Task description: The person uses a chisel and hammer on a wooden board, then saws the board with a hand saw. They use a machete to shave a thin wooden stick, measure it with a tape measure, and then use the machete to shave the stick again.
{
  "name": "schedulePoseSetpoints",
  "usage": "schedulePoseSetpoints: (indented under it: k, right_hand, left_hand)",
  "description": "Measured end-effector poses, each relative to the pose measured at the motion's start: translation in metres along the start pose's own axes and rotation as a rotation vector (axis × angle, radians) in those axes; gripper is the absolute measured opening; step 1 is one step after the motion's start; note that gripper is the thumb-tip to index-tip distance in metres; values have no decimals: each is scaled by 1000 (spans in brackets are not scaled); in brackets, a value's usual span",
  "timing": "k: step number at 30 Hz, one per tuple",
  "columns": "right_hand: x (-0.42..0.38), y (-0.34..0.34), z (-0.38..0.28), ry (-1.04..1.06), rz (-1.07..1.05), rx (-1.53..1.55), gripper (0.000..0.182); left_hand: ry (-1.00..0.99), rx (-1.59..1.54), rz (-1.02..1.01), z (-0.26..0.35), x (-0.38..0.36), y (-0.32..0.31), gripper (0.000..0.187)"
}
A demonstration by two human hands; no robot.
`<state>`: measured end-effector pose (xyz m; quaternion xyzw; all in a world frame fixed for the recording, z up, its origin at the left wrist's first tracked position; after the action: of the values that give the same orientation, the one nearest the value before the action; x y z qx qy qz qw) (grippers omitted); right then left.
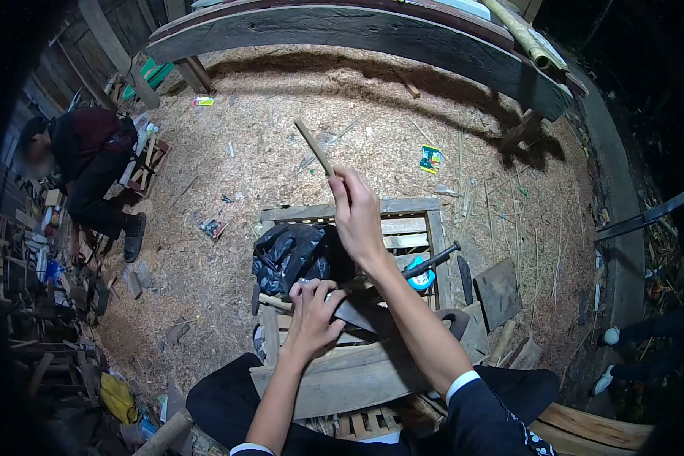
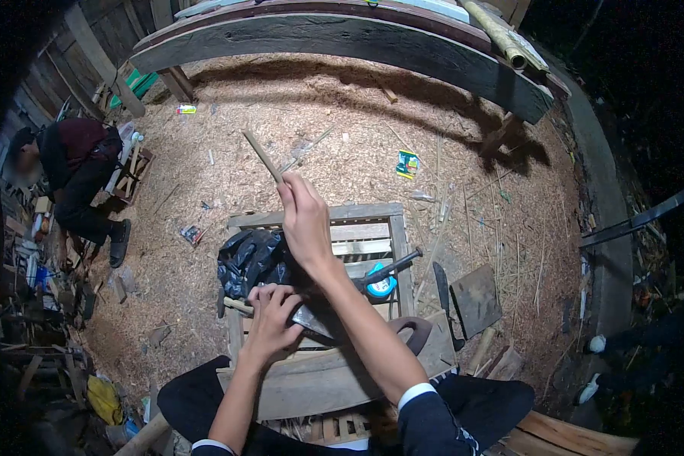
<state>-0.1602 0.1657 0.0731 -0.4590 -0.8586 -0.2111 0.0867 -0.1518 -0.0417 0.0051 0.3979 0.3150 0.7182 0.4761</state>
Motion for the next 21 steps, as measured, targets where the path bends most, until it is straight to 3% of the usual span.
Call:
schedulePoseSetpoints:
  k: [6,9,11,18,21]
  right_hand:
    - [-16,19,-94,258,-129,139,20]
    - [-49,39,-97,212,-146,120,21]
    - [-67,52,-88,121,-98,133,22]
    - [-117,105,-96,183,78,233,23]
    - [-135,129,-116,165,122,510,22]
  left_hand:
    - [5,-114,-44,3,-7,20,66]
    - [3,-172,-55,19,-6,36,71]
    - [-40,-120,76,26,-11,31,76]
    - [-95,-276,313,92,0,17,76]
    - [-129,-305,365,127,15,16,63]
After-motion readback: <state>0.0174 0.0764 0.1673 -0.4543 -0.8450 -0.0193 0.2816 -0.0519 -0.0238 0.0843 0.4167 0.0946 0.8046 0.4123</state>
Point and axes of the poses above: each hand's wrist, its own x-axis towards the middle knuckle, its own y-axis out of the back of the hand, z = x × y, the point moved 1 cm from there along x, towards the middle knuckle, and after that the axes turned 6 degrees about -y, right-handed, at the moved point
